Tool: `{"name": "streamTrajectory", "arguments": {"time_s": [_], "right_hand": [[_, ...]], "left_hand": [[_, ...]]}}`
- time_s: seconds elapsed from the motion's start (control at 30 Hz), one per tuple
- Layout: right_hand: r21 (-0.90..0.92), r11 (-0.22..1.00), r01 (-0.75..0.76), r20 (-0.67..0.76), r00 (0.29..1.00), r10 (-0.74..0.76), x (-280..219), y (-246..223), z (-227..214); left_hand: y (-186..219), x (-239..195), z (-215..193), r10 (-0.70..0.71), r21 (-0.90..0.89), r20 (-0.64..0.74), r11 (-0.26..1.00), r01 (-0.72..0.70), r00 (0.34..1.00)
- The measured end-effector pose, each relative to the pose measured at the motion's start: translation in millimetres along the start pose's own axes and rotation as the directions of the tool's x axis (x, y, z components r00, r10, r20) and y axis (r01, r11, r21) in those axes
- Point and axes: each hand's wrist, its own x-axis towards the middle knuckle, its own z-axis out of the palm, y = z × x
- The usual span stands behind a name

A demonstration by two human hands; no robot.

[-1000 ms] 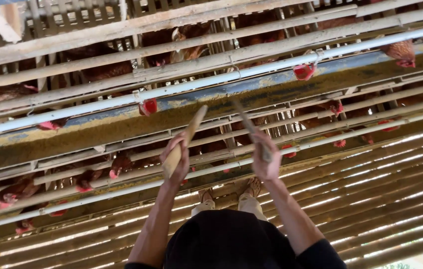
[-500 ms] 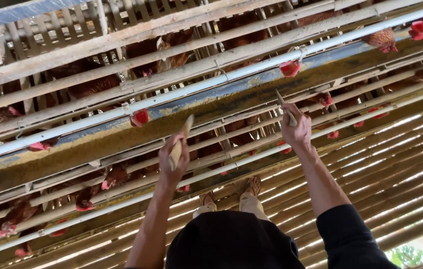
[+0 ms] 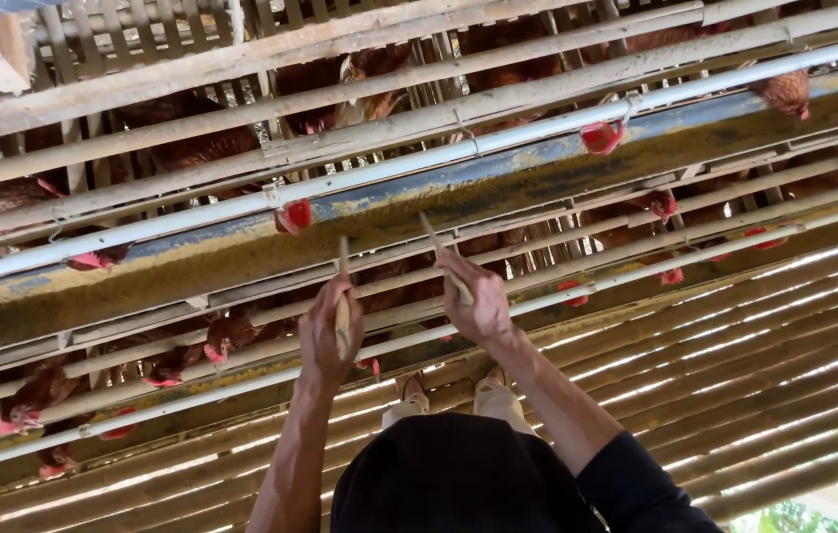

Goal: Using wooden sticks to level and spread chicken feed along a trough in a poultry barn.

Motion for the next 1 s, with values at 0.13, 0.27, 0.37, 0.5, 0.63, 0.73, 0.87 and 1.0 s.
{"name": "streamTrajectory", "arguments": {"time_s": [0.13, 0.27, 0.37, 0.5, 0.63, 0.73, 0.87, 1.0], "right_hand": [[-0.062, 0.998, 0.001, -0.063, 0.998, -0.004, -2, 1, 2], [0.040, 0.975, 0.217, -0.051, 0.975, -0.215, -11, -62, 23], [0.140, 0.944, 0.298, -0.057, 0.955, -0.292, -10, -61, 63], [0.241, 0.936, 0.256, -0.058, 0.967, -0.250, -5, -106, 22], [0.074, 0.981, 0.181, -0.036, 0.983, -0.179, -22, -55, 52], [0.181, 0.961, 0.207, -0.044, 0.978, -0.202, -26, -74, 74], [0.350, 0.915, 0.200, -0.083, 0.980, -0.182, -18, -60, 85], [0.337, 0.935, 0.112, -0.229, 0.973, -0.034, 5, -30, 50]], "left_hand": [[-3, -6, -27, -0.007, 0.054, -0.084, 0.998, 0.011, 0.996], [2, -15, -35, -0.020, 0.002, -0.159, 1.000, 0.021, 0.987], [-4, -15, -35, -0.009, -0.001, -0.203, 1.000, 0.008, 0.979], [-1, -25, -54, -0.015, -0.004, -0.202, 1.000, 0.014, 0.979], [-17, -41, -56, -0.063, 0.034, -0.217, 0.997, 0.072, 0.974], [-16, -42, -50, -0.057, -0.015, -0.206, 0.998, 0.056, 0.977], [-6, -37, -48, -0.081, -0.023, -0.223, 0.997, 0.078, 0.971], [-7, -41, -57, -0.062, -0.023, -0.238, 0.998, 0.058, 0.969]]}}
